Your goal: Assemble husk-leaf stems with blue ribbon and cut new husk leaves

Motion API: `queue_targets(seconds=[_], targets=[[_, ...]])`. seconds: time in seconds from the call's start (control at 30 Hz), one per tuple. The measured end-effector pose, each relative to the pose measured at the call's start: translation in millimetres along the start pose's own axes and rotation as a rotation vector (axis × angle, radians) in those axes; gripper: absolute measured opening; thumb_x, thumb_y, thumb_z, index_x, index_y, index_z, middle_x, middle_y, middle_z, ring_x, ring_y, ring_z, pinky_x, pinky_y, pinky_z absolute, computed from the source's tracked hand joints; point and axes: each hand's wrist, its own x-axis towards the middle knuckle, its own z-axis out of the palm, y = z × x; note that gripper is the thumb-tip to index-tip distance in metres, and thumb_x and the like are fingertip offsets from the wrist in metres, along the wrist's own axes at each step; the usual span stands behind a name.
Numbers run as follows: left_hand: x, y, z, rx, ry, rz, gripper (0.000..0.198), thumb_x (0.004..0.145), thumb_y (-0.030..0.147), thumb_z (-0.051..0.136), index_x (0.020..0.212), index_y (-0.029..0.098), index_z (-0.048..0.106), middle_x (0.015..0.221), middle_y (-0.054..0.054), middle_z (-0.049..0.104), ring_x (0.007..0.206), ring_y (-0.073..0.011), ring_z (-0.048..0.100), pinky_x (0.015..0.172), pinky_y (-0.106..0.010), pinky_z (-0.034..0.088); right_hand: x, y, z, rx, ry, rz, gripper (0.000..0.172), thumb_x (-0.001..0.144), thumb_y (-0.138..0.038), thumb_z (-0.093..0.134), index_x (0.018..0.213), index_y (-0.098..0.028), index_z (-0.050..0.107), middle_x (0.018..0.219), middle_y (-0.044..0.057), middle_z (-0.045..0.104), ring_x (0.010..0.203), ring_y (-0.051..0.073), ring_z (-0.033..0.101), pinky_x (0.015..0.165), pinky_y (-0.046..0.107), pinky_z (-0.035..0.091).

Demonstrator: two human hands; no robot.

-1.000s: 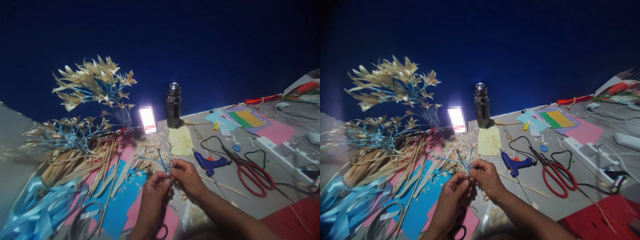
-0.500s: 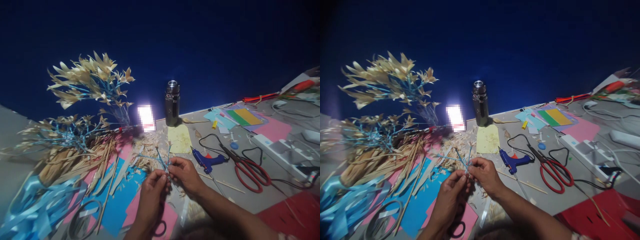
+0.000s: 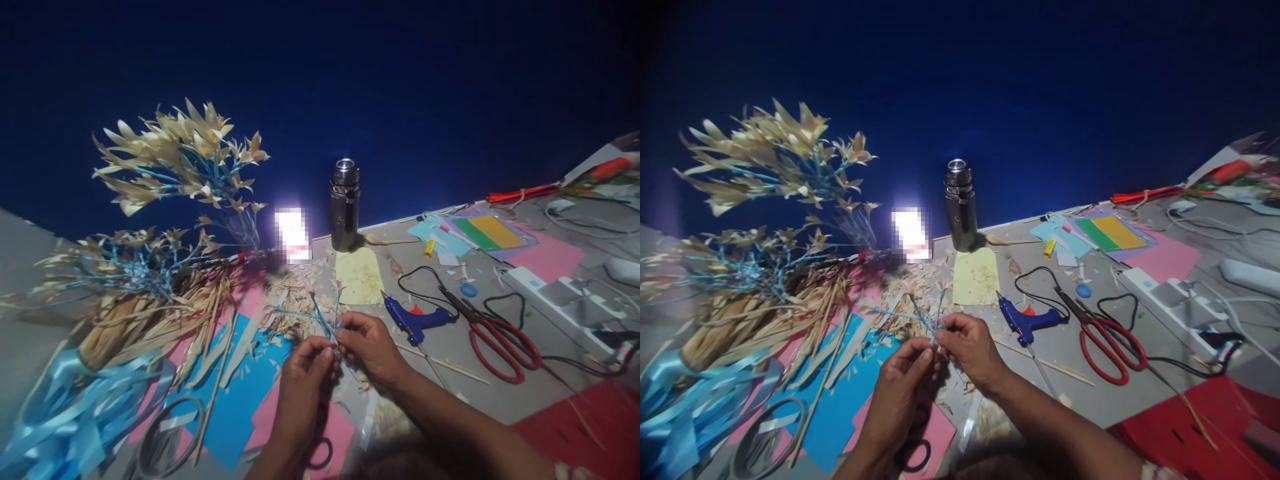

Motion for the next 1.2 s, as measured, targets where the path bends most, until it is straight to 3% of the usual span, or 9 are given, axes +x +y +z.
queue_targets(seconds=[0.33, 0.97, 1.2], targets=[[1.9, -0.9, -1.8, 0.019, -0.006, 0.017, 0.03, 0.072, 0.039, 0.087, 0.08, 0.016, 0.07, 0.067, 0.0, 0.066, 0.06, -0.0099, 0.055, 0.058, -0.02, 0.043, -1.9, -6.9, 3.9, 0.007, 0.006, 0.013, 0.04, 0.065, -0.048, 0.087, 0.077, -0.017, 0.065, 0.054, -0.005, 0.06, 0.047, 0.009, 0.05, 0.048, 0.02, 0.037], [0.6, 0.4, -0.5, 0.017, 0.009, 0.004, 0.031, 0.064, 0.034, 0.091, 0.078, 0.016, 0.069, 0.057, 0.003, 0.063, 0.052, -0.0096, 0.054, 0.051, -0.02, 0.041, 3.1, -3.7, -2.0, -0.152, 0.012, -0.171, 0.024, 0.072, -0.035, 0.079, 0.072, -0.016, 0.064, 0.058, -0.004, 0.06, 0.054, 0.011, 0.052, 0.054, 0.023, 0.038], [3.1, 1.2, -1.6, -0.019, -0.027, 0.022, 0.032, 0.066, 0.036, 0.091, 0.08, 0.015, 0.07, 0.065, 0.0, 0.068, 0.055, -0.0091, 0.055, 0.054, -0.019, 0.043, 2.3, -1.5, 1.7, 0.133, -0.04, 0.029, 0.04, 0.065, -0.043, 0.09, 0.072, -0.017, 0.061, 0.054, -0.004, 0.061, 0.048, 0.009, 0.051, 0.05, 0.02, 0.041]])
